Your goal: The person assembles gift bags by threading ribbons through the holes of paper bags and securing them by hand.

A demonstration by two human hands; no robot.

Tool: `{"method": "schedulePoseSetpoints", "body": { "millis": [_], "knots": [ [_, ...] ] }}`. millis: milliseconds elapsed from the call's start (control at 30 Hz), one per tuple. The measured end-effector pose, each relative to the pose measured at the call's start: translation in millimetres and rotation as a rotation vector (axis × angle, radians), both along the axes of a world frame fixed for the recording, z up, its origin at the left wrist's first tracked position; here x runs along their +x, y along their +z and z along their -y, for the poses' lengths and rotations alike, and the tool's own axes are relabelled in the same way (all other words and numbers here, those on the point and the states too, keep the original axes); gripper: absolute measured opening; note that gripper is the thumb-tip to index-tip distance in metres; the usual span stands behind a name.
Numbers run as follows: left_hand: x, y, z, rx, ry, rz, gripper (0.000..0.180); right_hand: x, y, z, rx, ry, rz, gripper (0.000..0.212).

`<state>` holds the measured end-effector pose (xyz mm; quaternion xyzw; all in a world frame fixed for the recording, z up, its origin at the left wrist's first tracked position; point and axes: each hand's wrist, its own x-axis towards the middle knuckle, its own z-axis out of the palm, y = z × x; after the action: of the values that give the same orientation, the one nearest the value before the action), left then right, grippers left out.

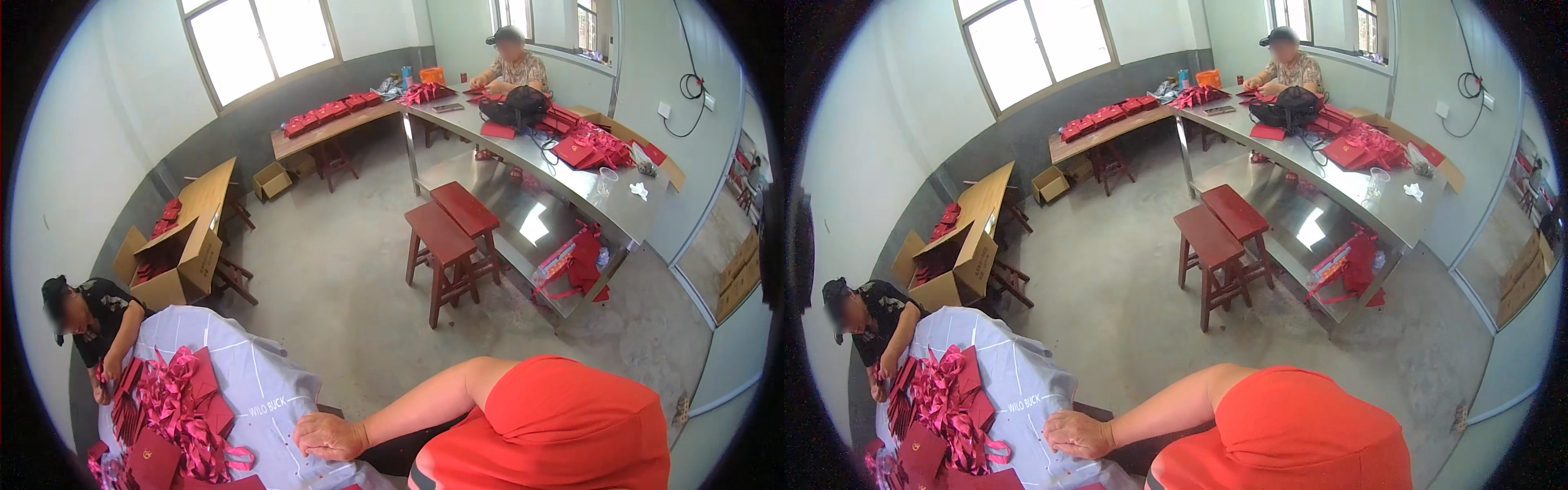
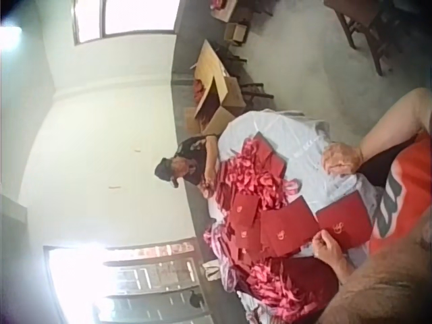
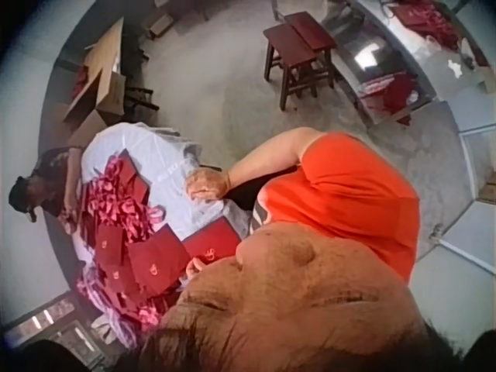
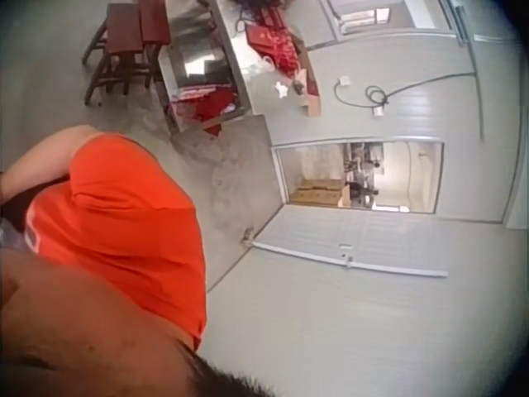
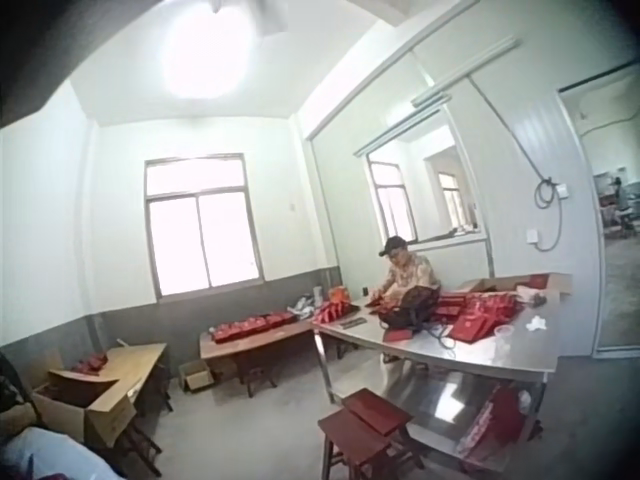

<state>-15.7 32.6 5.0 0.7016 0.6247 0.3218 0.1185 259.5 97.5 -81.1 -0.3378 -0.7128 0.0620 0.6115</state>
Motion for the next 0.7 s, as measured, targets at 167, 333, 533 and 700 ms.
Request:
{"method": "schedulePoseSetpoints", "body": {
  "millis": [167, 333, 533, 700],
  "knots": [
    [0, 4, -1, 0.024, -0.051, -0.046, 0.024, 1, -2, -1, 0.009, 0.009, 0.001, 0.008],
    [2, 2, -4, -0.026, -0.01, -0.081, 0.023, 4, 0, -2, 0.015, 0.013, -0.007, 0.009],
    [-46, -67, -110, 1.451, -1.19, 0.11, 0.024, 3, 2, 1, -0.012, 0.038, -0.041, 0.008],
    [-48, -66, -89, 0.774, -0.698, 0.11, 0.025, 0, -2, -2, 0.0, 0.042, -0.037, 0.01]
  ]
}}
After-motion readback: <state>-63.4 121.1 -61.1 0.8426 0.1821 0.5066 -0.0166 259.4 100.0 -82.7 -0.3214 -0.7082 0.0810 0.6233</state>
